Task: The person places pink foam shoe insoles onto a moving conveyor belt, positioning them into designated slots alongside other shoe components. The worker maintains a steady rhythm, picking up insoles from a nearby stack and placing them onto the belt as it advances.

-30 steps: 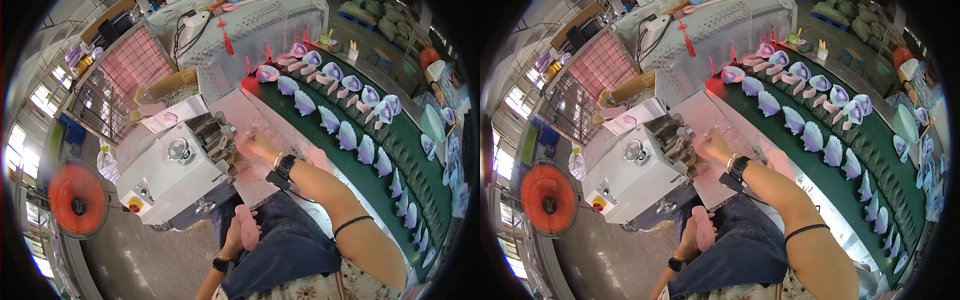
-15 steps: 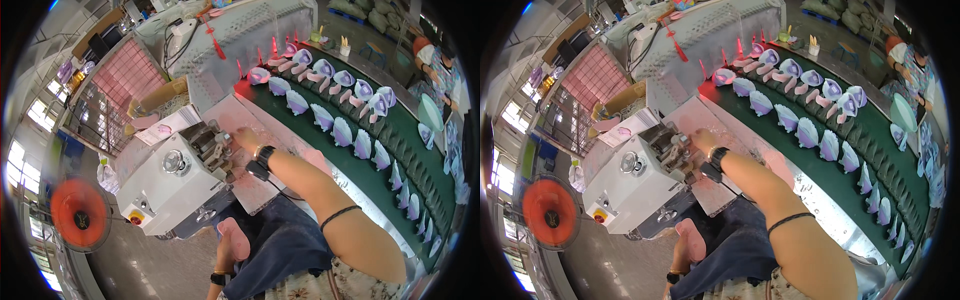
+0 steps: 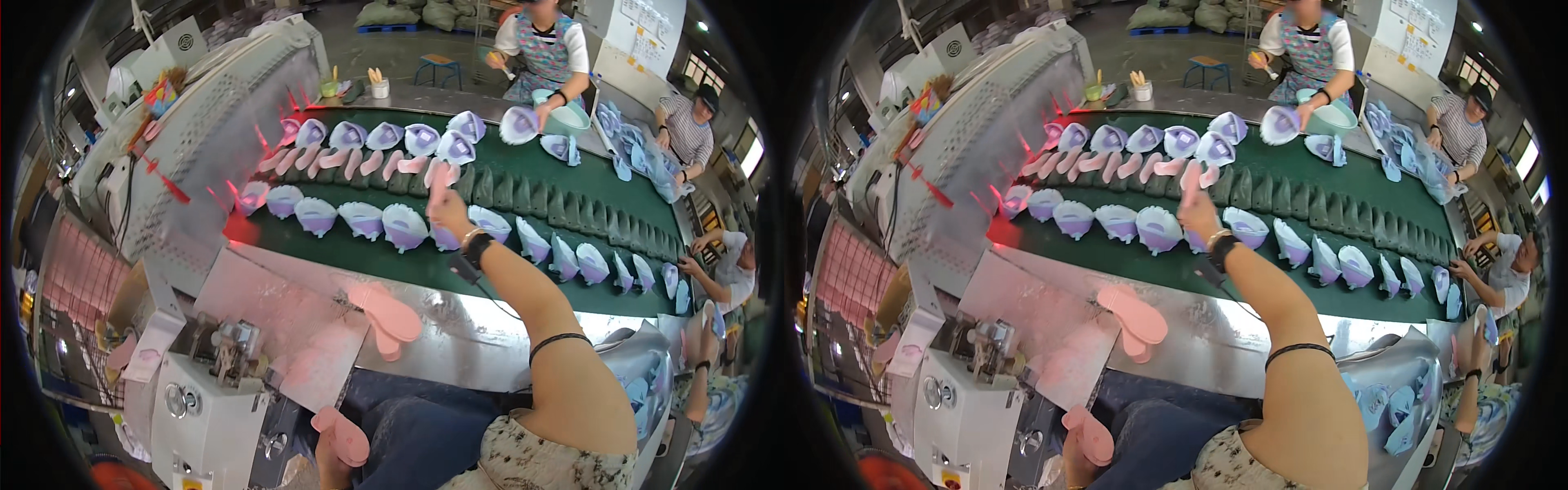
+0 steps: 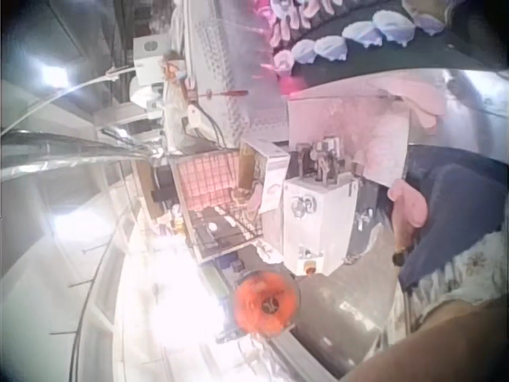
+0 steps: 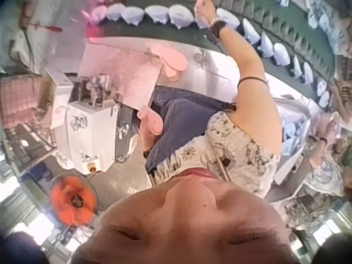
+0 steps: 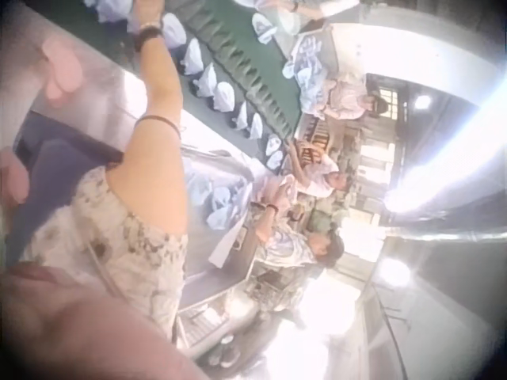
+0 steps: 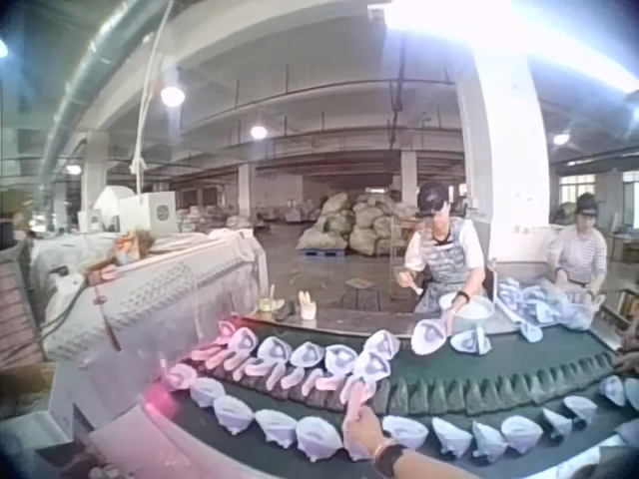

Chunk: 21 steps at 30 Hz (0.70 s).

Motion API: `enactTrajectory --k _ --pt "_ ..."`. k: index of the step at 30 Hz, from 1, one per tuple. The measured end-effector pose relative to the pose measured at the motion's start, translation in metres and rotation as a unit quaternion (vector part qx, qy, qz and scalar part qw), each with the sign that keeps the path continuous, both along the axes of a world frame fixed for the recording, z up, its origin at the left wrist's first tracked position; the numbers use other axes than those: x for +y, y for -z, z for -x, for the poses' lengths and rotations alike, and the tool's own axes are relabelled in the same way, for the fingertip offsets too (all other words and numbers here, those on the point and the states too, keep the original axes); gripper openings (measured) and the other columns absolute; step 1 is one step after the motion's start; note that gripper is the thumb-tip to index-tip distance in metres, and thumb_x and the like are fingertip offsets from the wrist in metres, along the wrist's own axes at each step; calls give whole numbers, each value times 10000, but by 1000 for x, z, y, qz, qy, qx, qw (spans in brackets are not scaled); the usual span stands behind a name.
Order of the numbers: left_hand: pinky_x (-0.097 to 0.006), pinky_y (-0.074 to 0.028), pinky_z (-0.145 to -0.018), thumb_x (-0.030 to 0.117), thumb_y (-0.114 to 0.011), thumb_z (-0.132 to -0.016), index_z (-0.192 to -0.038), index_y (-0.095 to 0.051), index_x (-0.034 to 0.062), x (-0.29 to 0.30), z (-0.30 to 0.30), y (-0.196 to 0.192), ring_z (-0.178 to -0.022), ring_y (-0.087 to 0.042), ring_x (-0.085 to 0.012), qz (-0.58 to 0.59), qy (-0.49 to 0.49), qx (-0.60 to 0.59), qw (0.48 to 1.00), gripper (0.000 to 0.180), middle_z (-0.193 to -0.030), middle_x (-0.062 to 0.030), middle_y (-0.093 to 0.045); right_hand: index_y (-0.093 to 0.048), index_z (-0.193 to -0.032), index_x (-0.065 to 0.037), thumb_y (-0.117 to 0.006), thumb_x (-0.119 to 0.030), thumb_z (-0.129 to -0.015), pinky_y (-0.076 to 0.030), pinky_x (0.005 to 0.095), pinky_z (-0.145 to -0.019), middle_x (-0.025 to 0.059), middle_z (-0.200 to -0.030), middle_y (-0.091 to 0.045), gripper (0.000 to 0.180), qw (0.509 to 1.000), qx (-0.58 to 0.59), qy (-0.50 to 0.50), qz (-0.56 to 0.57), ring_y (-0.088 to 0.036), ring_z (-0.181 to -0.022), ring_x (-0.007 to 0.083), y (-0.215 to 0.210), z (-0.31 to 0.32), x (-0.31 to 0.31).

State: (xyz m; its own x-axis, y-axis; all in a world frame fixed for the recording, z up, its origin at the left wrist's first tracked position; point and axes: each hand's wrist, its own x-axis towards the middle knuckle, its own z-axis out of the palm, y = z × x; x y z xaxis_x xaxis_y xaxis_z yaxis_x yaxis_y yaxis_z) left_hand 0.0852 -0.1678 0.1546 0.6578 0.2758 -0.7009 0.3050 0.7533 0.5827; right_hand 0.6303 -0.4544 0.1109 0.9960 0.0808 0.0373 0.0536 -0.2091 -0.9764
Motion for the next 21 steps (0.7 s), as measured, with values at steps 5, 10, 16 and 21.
enactTrajectory --k 5,10,16,21 --pt "-341 -503 -814 319 -508 -953 -1198 -543 133 1 6 10 -951 -598 -204 118 -21 3 993 310 -1041 -69 -609 -639 -863 12 -642 -101 -720 -525 323 -485 118 -750 -649 182 958 38 202 199 -649 -610 183 25 -44 -86" --pt "-327 -487 -732 313 -520 -947 -1097 -559 143 2 -9 16 -863 -589 -187 132 16 -10 991 231 -954 -38 -594 -648 -940 12 -634 -131 -708 -523 335 -689 159 -783 -667 272 908 -256 270 191 -677 -748 270 38 -78 -104" --pt "-311 -468 -633 305 -534 -939 -976 -579 154 1 17 16 -758 -578 -166 139 -45 -36 989 162 -850 -2 -575 -610 -938 -54 -639 -173 -845 -493 316 -621 46 -822 -643 153 956 63 -273 -87 -599 -675 164 -76 109 141" --pt "-300 -504 -678 248 -549 -934 -1059 -618 64 18 8 42 -809 -622 -174 128 -57 -175 975 233 -925 -15 -625 -567 -921 -45 -499 -404 -956 -441 371 -540 79 -702 -596 367 815 -50 -529 233 -579 -616 157 -97 323 175"
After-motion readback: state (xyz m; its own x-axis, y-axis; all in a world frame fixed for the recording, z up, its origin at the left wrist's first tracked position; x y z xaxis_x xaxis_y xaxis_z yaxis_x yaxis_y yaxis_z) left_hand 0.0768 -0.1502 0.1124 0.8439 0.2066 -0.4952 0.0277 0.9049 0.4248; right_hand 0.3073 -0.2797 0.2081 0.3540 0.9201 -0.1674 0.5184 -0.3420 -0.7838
